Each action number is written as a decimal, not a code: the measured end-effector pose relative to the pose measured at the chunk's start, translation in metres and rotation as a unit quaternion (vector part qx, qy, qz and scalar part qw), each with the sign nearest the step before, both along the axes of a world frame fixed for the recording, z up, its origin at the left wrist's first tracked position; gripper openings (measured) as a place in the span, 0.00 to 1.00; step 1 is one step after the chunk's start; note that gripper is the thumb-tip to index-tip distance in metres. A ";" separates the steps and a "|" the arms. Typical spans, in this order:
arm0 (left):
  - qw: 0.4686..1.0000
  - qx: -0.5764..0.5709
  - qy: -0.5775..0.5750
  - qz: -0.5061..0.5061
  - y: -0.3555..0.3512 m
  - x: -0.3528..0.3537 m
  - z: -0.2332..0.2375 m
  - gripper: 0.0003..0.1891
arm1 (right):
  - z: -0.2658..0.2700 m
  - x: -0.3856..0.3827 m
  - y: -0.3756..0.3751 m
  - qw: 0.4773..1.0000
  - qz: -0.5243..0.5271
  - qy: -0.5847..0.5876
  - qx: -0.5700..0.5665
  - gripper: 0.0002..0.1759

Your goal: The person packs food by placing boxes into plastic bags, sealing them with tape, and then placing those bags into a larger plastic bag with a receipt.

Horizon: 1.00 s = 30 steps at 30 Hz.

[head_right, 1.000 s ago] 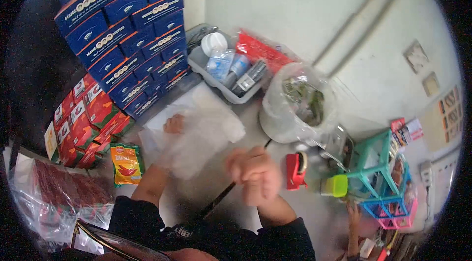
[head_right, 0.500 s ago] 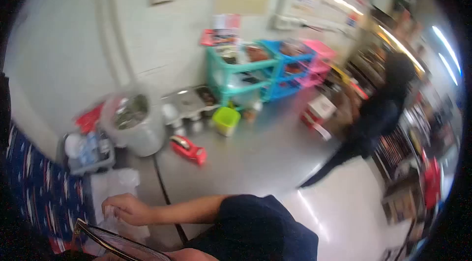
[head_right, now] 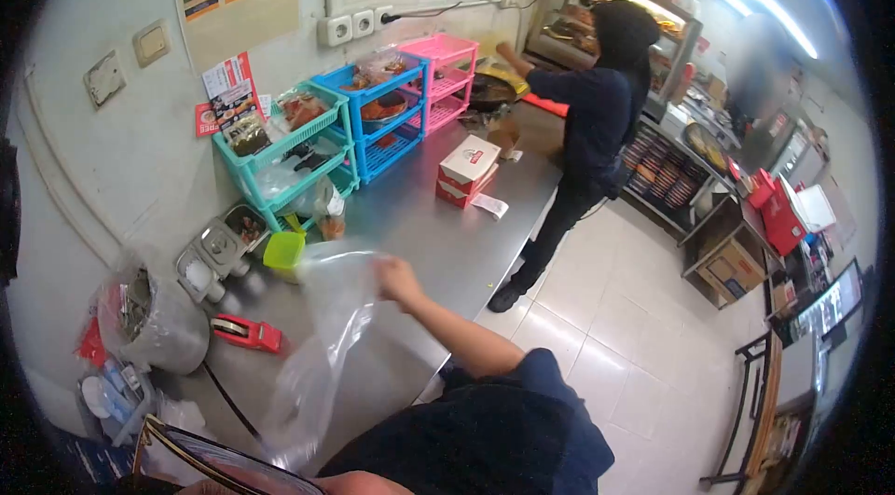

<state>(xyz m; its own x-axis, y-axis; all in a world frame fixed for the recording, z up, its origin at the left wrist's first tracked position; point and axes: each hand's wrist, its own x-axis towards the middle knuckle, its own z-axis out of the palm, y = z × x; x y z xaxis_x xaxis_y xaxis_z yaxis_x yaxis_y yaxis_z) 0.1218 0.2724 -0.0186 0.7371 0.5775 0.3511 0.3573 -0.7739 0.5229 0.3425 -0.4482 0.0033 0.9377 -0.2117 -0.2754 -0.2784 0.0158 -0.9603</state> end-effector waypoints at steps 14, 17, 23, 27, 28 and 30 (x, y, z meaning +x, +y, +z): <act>0.938 -0.202 0.126 -0.251 -0.633 0.149 -0.065 0.22 | -0.106 -0.004 -0.219 0.933 -0.077 0.252 0.245 0.21; 0.928 -0.085 0.055 -0.359 -0.667 0.125 -0.063 0.27 | -0.126 -0.011 -0.238 0.911 0.016 0.225 0.346 0.25; 0.863 0.007 0.154 -0.481 -0.675 0.104 -0.102 0.20 | -0.113 0.007 -0.255 0.951 0.014 0.216 0.218 0.22; 0.882 -0.023 0.142 -0.450 -0.660 0.120 -0.077 0.10 | -0.112 0.012 -0.267 0.955 0.167 0.089 -0.227 0.18; 0.879 -0.020 0.120 -0.461 -0.662 0.130 -0.058 0.08 | -0.108 0.014 -0.267 0.887 0.150 -0.079 -0.429 0.21; 0.875 -0.008 0.150 -0.461 -0.668 0.146 -0.023 0.08 | -0.070 0.029 -0.257 0.831 0.271 -0.184 -0.450 0.33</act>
